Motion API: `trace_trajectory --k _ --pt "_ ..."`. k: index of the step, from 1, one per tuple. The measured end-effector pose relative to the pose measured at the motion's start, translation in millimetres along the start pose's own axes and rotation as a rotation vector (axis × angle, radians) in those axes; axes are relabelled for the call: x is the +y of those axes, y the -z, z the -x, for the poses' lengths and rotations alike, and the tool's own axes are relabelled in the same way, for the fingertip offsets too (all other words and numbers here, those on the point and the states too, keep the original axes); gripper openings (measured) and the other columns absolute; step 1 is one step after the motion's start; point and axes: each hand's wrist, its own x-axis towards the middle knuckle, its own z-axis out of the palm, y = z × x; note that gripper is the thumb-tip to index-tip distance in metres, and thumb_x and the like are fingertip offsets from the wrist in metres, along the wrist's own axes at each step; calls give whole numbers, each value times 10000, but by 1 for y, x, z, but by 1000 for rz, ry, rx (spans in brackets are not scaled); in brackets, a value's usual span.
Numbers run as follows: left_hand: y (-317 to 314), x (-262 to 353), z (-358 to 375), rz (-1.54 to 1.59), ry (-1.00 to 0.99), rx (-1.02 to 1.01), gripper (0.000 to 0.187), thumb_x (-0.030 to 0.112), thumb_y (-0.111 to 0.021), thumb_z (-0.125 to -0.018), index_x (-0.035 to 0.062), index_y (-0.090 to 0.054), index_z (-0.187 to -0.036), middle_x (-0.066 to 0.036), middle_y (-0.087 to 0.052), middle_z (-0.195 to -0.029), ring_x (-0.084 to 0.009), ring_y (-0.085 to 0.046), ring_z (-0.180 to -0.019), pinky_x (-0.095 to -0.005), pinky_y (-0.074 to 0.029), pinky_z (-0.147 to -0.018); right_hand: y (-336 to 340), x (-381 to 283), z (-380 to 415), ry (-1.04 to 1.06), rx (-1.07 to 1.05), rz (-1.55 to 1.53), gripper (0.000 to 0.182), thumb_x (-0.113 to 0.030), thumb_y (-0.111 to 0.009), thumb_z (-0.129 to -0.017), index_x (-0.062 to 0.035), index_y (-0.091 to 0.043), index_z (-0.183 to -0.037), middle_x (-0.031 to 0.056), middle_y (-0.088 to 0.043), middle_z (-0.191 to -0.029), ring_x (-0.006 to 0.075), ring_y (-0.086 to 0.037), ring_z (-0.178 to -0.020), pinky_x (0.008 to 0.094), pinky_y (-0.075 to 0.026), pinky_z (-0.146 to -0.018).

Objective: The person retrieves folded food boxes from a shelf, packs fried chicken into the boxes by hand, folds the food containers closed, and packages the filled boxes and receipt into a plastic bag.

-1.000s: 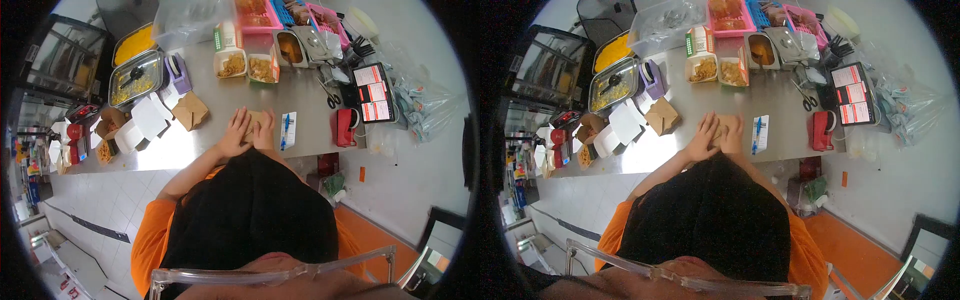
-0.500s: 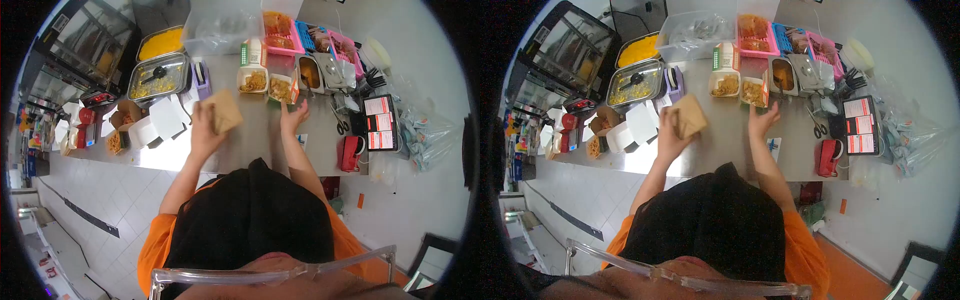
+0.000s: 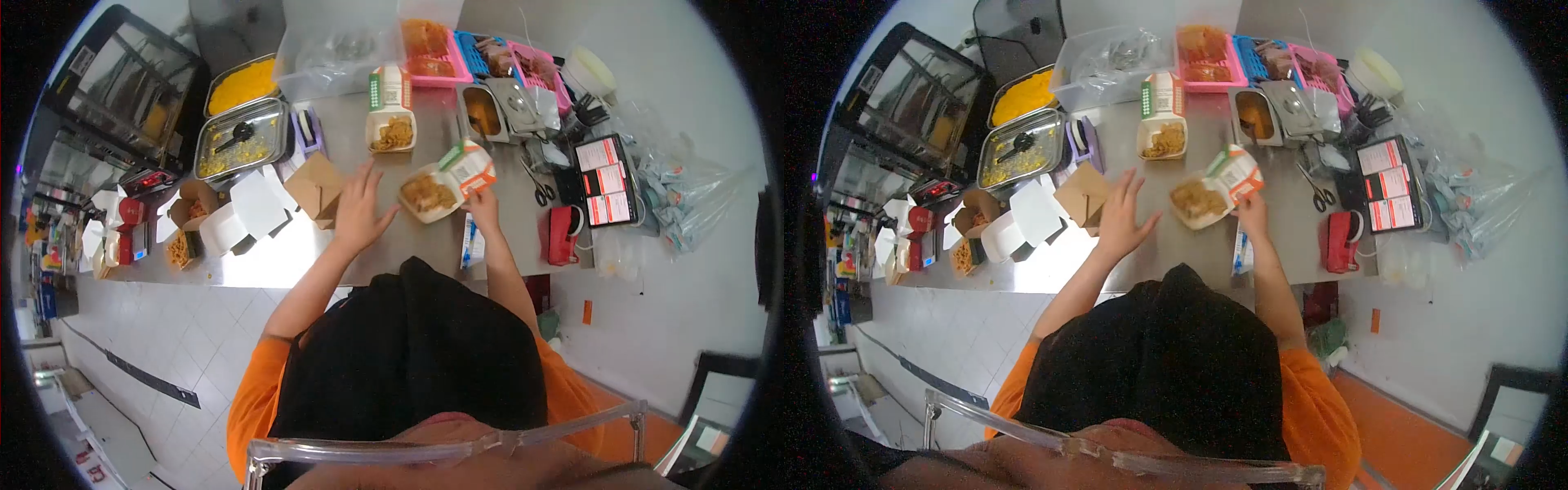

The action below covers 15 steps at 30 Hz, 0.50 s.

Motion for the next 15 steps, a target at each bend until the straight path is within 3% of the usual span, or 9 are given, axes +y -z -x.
trace_trajectory --k 2,4,6,8,11,14,15 --pt "-31 8 -17 272 118 -90 832 336 -682 -732 19 -233 -1356 -245 -392 -1298 -386 -402 -1187 -440 -361 -967 -12 26 -16 286 -101 102 330 -137 -580 -855 7 -478 -1134 105 -611 -995 195 -623 -844 314 -523 -602" --pt "-44 11 -43 257 209 -184 742 301 -662 -754 1 -285 -1318 -258 -496 -1153 -394 -494 -1061 -433 -419 -881 -34 -26 4 441 -20 341 381 -193 -610 -831 9 -461 -1117 147 -629 -912 263 -641 -816 363 -517 -628" --pt "-56 16 -57 226 242 -227 660 261 -649 -762 -15 -336 -1273 -265 -563 -1025 -403 -552 -955 -439 -454 -804 -47 -71 10 313 6 611 420 -239 -617 -813 19 -456 -1103 197 -626 -822 337 -635 -786 398 -499 -665" --pt "-49 15 -66 178 199 -196 584 216 -643 -758 -30 -386 -1222 -268 -593 -914 -414 -576 -869 -460 -467 -735 -51 -74 4 282 36 556 395 -211 -588 -823 -4 -454 -1133 214 -613 -748 381 -616 -744 419 -486 -666" --pt "-23 7 -64 211 142 -331 409 82 -576 -765 6 -452 -1147 -238 -599 -919 -412 -572 -856 -454 -460 -729 -29 -82 13 293 -86 668 345 -149 -540 -838 -53 -464 -1161 215 -616 -822 387 -606 -792 435 -478 -691" --pt "-9 -5 -29 140 -44 -418 322 41 -542 -777 48 -496 -1095 -190 -617 -912 -397 -580 -841 -442 -464 -726 -4 -45 37 538 -283 584 357 -88 -511 -823 -90 -469 -1177 204 -615 -896 390 -584 -878 439 -462 -758" --pt "-17 -9 -11 69 -78 -330 320 49 -547 -776 34 -501 -1092 -197 -615 -900 -386 -579 -849 -438 -467 -729 -5 -43 57 493 -292 695 394 -49 -497 -796 -84 -470 -1187 196 -572 -1074 357 -537 -1020 413 -439 -853"
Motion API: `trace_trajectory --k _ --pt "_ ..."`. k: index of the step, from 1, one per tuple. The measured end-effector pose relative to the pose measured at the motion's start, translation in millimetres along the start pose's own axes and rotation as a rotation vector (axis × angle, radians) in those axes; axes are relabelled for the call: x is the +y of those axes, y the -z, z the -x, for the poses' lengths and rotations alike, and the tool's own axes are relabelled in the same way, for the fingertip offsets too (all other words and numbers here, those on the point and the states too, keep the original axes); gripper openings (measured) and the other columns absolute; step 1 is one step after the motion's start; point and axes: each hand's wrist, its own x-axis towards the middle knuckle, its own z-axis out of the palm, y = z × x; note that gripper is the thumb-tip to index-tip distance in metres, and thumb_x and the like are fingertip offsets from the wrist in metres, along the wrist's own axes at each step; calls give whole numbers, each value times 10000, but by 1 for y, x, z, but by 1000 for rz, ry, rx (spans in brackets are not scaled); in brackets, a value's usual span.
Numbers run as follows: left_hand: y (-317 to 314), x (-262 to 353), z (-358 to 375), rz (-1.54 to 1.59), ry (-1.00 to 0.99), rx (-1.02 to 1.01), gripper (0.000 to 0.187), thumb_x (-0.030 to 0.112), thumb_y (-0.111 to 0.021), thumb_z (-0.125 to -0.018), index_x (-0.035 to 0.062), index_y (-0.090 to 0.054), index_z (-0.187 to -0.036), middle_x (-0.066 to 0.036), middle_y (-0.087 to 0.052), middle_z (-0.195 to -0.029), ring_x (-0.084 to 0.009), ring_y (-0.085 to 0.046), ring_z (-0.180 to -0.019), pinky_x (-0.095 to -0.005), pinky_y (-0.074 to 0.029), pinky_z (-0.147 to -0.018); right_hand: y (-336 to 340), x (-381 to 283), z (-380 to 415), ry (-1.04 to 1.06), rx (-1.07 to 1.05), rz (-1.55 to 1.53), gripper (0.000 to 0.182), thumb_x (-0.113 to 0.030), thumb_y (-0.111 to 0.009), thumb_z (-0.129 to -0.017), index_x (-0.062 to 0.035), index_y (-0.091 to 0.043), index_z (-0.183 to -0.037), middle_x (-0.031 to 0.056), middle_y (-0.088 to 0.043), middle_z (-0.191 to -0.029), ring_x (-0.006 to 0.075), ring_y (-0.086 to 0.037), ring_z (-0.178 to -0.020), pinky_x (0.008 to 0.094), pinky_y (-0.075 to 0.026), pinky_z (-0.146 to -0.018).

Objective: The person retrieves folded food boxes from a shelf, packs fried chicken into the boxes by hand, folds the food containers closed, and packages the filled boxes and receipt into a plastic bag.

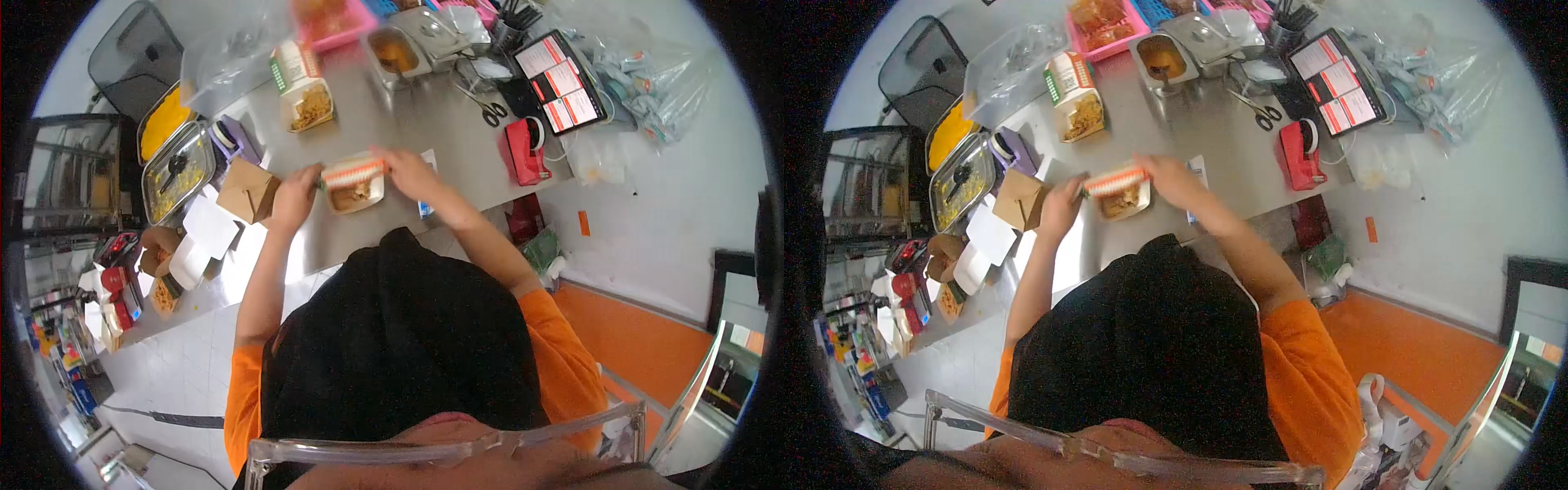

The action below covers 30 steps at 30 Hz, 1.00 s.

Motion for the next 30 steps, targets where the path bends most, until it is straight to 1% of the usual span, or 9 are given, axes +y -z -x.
trace_trajectory --k 1,3,5,8,12,15,19,27,30 --pt "-16 -2 15 -78 -24 87 319 58 -552 -776 21 -507 -1089 -204 -614 -889 -376 -579 -856 -434 -469 -732 -13 -2 13 13 67 -28 369 -58 -477 -811 -82 -483 -1180 204 -548 -1113 349 -521 -1053 401 -432 -879" --pt "-30 3 39 -163 399 -298 315 72 -578 -786 -14 -514 -1082 -204 -607 -912 -302 -601 -877 -387 -485 -740 -52 0 33 34 204 -85 330 -75 -436 -842 -77 -509 -1164 220 -501 -1191 334 -487 -1118 376 -418 -931" --pt "-48 -3 51 452 702 -913 338 100 -623 -787 -27 -520 -1083 -186 -588 -982 -232 -595 -935 -344 -496 -761 -78 -10 40 67 292 -91 316 -99 -449 -860 -58 -508 -1168 210 -466 -1235 338 -475 -1129 382 -411 -935" --pt "-77 13 82 1447 699 -484 324 137 -625 -813 -2 -527 -1089 -135 -580 -1014 -202 -586 -946 -309 -478 -820 -80 -11 51 78 216 -177 336 -144 -499 -851 -34 -508 -1169 200 -423 -1283 342 -470 -1132 385 -388 -954" --pt "-38 52 70 1790 956 -238 287 185 -543 -877 4 -523 -1098 -123 -589 -999 -209 -585 -906 -311 -430 -876 -92 -2 54 -74 139 -287 438 -221 -587 -779 -43 -511 -1172 182 -382 -1327 320 -403 -1204 393 -324 -1009" --pt "-30 51 64 1376 1076 50 279 232 -557 -877 4 -554 -1038 -96 -602 -890 -174 -568 -812 -288 -434 -768 -92 0 55 154 132 76 419 -191 -615 -747 -108 -543 -1152 144 -379 -1337 302 -331 -1269 448 -306 -1022" --pt "-62 31 70 898 814 357 295 293 -603 -853 0 -585 -829 -30 -553 -730 -102 -466 -684 -248 -372 -651 -79 -28 48 182 75 162 495 -226 -654 -696 -141 -534 -1168 104 -404 -1325 332 -307 -1275 488 -276 -1030" --pt "-85 14 93 1228 892 180 293 299 -594 -851 8 -594 -814 -11 -533 -722 -102 -445 -702 -218 -340 -616 -96 -26 30 299 132 404 365 -229 -476 -837 -171 -522 -1195 109 -387 -1344 338 -276 -1282 502 -256 -1026" --pt "-101 8 100 1151 887 233 470 204 -668 -804 -38 -439 -1136 -114 -517 -1033 -173 -499 -926 -270 -422 -762 -88 -31 31 313 81 424 381 -235 -517 -818 -170 -527 -1193 114 -390 -1343 322 -291 -1282 509 -260 -1021"
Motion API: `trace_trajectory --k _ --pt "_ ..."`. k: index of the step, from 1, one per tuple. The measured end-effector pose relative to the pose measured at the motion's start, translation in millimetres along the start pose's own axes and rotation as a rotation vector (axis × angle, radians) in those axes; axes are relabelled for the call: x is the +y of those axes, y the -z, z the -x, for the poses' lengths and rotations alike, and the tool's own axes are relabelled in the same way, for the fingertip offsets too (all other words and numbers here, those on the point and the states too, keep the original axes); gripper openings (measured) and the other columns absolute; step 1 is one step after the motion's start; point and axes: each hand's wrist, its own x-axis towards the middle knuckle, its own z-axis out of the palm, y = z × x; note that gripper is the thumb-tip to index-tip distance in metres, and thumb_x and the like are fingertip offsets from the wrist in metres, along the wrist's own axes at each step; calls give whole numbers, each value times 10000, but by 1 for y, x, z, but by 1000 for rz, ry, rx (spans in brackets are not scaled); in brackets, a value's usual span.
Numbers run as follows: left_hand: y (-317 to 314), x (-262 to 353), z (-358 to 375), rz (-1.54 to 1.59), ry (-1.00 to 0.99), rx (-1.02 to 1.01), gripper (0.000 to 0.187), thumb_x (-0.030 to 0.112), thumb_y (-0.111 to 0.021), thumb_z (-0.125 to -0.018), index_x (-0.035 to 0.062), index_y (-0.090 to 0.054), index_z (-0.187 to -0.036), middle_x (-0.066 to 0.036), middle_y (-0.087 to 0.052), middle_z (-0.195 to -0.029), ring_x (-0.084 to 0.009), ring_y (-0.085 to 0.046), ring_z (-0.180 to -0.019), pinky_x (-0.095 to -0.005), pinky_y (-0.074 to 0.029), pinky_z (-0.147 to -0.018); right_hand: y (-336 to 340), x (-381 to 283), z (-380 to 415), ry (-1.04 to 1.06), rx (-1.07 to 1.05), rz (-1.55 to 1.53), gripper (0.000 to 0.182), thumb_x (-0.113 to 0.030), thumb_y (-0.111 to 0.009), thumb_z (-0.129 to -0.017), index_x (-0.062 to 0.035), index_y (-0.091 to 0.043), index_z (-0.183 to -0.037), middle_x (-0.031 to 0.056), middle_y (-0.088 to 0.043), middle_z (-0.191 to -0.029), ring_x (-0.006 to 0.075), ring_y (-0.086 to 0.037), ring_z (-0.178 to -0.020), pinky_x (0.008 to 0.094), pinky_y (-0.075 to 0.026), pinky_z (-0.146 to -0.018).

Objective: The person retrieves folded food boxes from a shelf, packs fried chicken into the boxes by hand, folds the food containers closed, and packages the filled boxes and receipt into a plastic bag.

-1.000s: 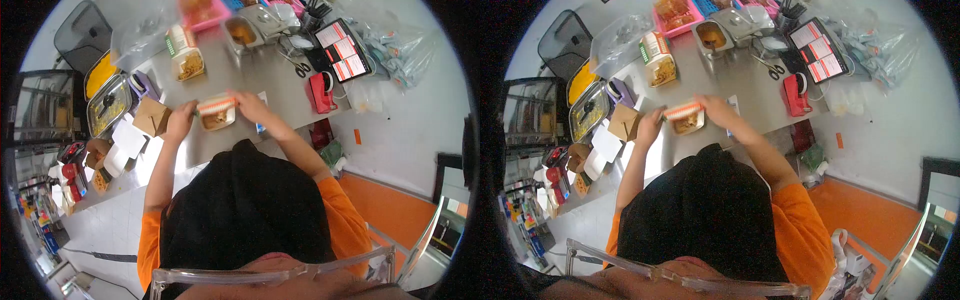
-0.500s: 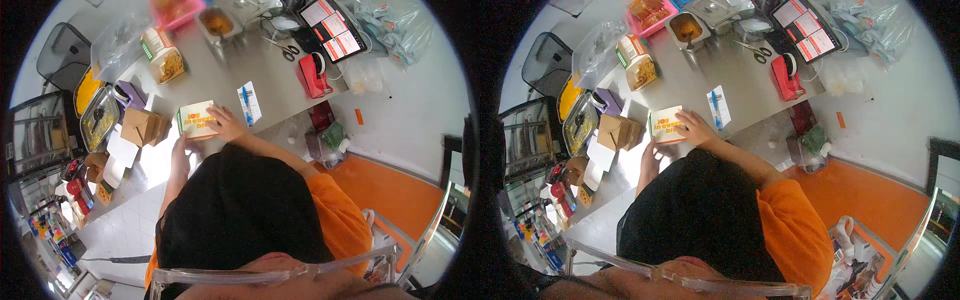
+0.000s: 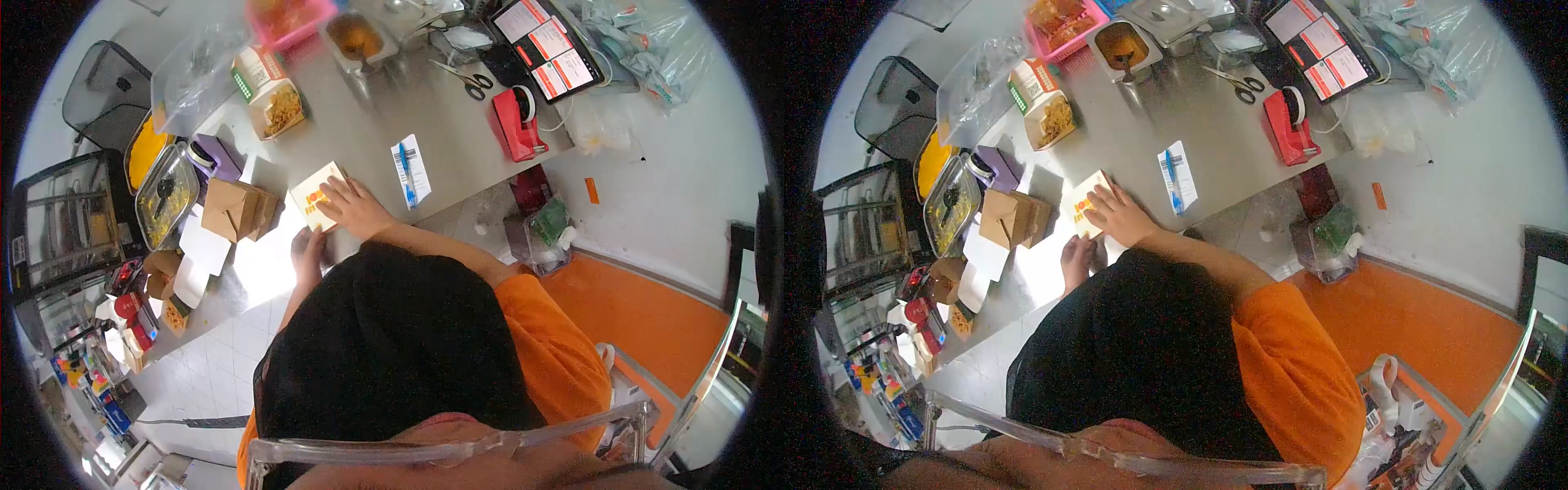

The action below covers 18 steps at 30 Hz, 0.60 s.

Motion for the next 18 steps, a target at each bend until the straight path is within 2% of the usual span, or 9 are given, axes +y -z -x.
trace_trajectory --k 2,4,6,8,10,12,15,16,18 --pt "3 2 -6 -283 -142 22 858 174 -761 -704 -37 -208 -1325 -198 -347 -1295 -307 -409 -1154 -375 -369 -960 15 6 4 -6 -62 -107 420 -231 -572 -783 -159 -529 -1194 124 -395 -1336 314 -308 -1275 505 -263 -1022" --pt "1 32 -10 -770 -483 21 956 199 -792 -641 -37 -189 -1344 -219 -309 -1331 -345 -340 -1207 -413 -316 -999 52 25 18 -27 -149 -295 480 -217 -632 -738 -140 -525 -1199 141 -403 -1323 313 -331 -1261 491 -264 -1027" --pt "-5 65 -19 -1053 -691 -92 1055 215 -816 -572 -33 -163 -1363 -235 -254 -1371 -375 -261 -1256 -446 -262 -1032 83 60 41 -470 102 -415 500 -181 -669 -683 -68 -533 -1151 171 -437 -1258 332 -396 -1180 472 -321 -973" --pt "-8 80 -41 -1126 -784 -272 1117 228 -833 -490 -34 -186 -1362 -234 -270 -1377 -376 -273 -1261 -439 -257 -1040 127 110 78 -651 572 93 329 -195 -621 -743 0 -546 -998 215 -471 -1108 348 -452 -1006 458 -368 -831" --pt "-16 88 -62 -1184 -600 -439 1091 249 -839 -462 -39 -245 -1330 -242 -341 -1327 -366 -331 -1231 -410 -292 -1020 132 171 124 -1001 753 419 326 -298 -566 -826 -5 -576 -968 221 -455 -1103 378 -422 -1011 455 -350 -867" --pt "-32 100 -71 -1196 -378 -522 979 283 -850 -419 -52 -378 -1209 -240 -504 -1160 -351 -482 -1102 -381 -386 -939 114 240 175 -1257 667 276 416 -382 -575 -822 -60 -561 -1085 174 -486 -1106 329 -425 -1053 442 -352 -872" --pt "-49 115 -54 -1379 -377 -420 908 324 -862 -416 -66 -423 -1109 -229 -561 -1048 -353 -545 -999 -391 -441 -857 144 267 191 -1539 332 -843 354 -352 -553 -839 -76 -585 -1057 117 -523 -1078 259 -483 -1003 441 -435 -789" --pt "-49 115 -50 -1350 -358 -380 905 339 -865 -418 -70 -428 -1097 -226 -571 -1028 -348 -559 -971 -388 -450 -841 162 247 177 -1622 341 -928 280 -297 -564 -827 -68 -615 -980 74 -550 -1062 199 -524 -932 423 -483 -726" --pt "-47 112 -41 -1298 -316 -305 902 370 -872 -421 -79 -437 -1072 -218 -591 -988 -340 -587 -915 -383 -467 -809 169 238 195 -1430 551 -1204 253 -262 -570 -821 -57 -621 -960 75 -548 -1086 190 -528 -939 423 -480 -765"
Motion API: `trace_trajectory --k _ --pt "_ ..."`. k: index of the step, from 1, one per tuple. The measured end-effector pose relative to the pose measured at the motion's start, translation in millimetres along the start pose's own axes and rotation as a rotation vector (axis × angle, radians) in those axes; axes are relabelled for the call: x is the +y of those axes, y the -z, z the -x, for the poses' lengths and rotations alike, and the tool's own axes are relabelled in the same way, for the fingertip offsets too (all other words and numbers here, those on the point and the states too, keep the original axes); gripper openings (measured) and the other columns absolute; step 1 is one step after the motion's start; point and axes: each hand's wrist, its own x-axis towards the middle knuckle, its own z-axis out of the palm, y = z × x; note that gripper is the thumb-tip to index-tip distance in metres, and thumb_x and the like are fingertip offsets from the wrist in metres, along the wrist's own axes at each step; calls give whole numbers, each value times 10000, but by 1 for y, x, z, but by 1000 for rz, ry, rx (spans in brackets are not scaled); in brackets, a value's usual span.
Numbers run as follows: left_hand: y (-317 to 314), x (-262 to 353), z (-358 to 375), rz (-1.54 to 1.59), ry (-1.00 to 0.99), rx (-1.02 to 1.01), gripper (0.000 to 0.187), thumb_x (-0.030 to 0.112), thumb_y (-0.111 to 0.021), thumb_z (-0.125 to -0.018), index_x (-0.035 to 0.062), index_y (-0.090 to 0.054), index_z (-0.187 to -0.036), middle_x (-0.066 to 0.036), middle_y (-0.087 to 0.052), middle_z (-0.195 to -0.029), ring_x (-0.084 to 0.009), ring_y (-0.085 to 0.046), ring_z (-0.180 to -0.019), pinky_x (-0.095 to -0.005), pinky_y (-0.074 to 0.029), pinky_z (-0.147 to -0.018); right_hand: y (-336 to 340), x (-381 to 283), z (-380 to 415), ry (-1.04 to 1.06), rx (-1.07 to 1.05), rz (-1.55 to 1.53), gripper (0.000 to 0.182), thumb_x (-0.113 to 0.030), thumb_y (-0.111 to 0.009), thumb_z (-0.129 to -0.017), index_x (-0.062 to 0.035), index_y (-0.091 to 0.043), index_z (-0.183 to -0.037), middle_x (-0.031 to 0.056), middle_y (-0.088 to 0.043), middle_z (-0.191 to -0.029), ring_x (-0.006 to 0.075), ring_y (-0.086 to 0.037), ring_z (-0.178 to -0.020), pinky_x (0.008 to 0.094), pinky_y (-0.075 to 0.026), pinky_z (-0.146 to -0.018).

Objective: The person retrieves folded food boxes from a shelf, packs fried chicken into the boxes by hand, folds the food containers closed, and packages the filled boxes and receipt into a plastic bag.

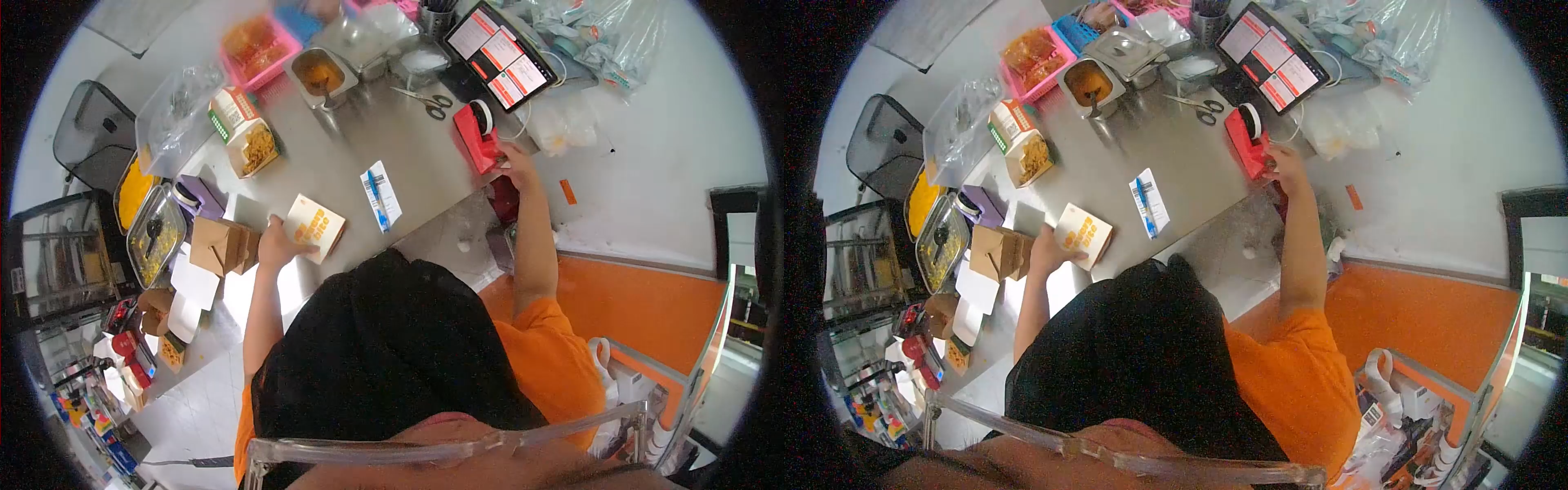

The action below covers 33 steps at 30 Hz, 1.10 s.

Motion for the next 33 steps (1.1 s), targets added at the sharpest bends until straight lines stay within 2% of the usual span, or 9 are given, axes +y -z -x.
trace_trajectory --k 4,7,10,13,14,18,23,29,33 --pt "-30 -29 6 411 101 122 876 387 -863 -500 -92 -457 -1110 -169 -617 -983 -239 -604 -905 -328 -468 -796 16 55 5 393 13 -231 180 -205 -610 -773 -46 -671 -833 90 -597 -999 227 -560 -945 322 -489 -703" --pt "-29 -24 13 930 125 -135 766 309 -835 -585 -79 -479 -1142 -136 -614 -1012 -192 -596 -911 -306 -462 -800 32 96 -22 743 237 425 151 -134 -587 -762 -19 -669 -816 114 -609 -989 222 -583 -893 296 -482 -703" --pt "-27 -17 25 1182 121 -206 676 269 -789 -657 -67 -488 -1160 -125 -602 -1050 -192 -584 -929 -308 -448 -826 17 70 0 428 545 507 173 -81 -542 -791 -2 -653 -896 122 -621 -984 205 -593 -858 269 -464 -727" --pt "-10 11 32 1321 18 -225 711 280 -794 -641 -85 -475 -1161 -143 -595 -1062 -218 -572 -964 -327 -431 -864 -57 20 56 652 312 311 220 -104 -524 -848 17 -592 -1019 82 -605 -1072 163 -565 -951 287 -432 -846" --pt "-6 15 32 1302 -7 -234 719 273 -799 -630 -89 -473 -1158 -147 -594 -1065 -219 -572 -968 -330 -426 -874 -91 5 76 752 -59 311 255 -95 -501 -869 -6 -572 -1098 88 -597 -1107 143 -570 -869 272 -443 -813" --pt "12 25 37 1266 -68 -245 748 258 -818 -592 -99 -472 -1150 -157 -591 -1069 -223 -571 -977 -338 -416 -896 -197 -47 164 498 -840 290 480 -17 -566 -823 -53 -432 -1283 -4 -513 -715 64 -487 -655 220 -404 -609" --pt "28 4 61 1423 -114 -197 794 305 -837 -569 -81 -474 -1160 -149 -590 -1088 -220 -572 -1000 -335 -430 -885 -260 -51 177 535 -768 444 639 -55 -623 -804 -100 -297 -1352 -42 -439 -563 52 -407 -529 223 -335 -518" --pt "0 -68 70 1748 -55 -281 894 407 -830 -552 -37 -437 -1221 -141 -590 -1074 -223 -587 -961 -323 -459 -849 -352 42 160 269 -1093 -77 716 -186 -719 -749 -105 -294 -1320 -57 -376 -535 40 -360 -524 199 -289 -527" --pt "59 -68 91 1440 -97 170 758 318 -814 -599 -52 -480 -1171 -136 -612 -1013 -200 -602 -883 -308 -474 -795 -413 55 110 822 -618 541 570 -207 -694 -757 -62 -412 -1230 77 -514 -765 183 -498 -679 321 -423 -653"
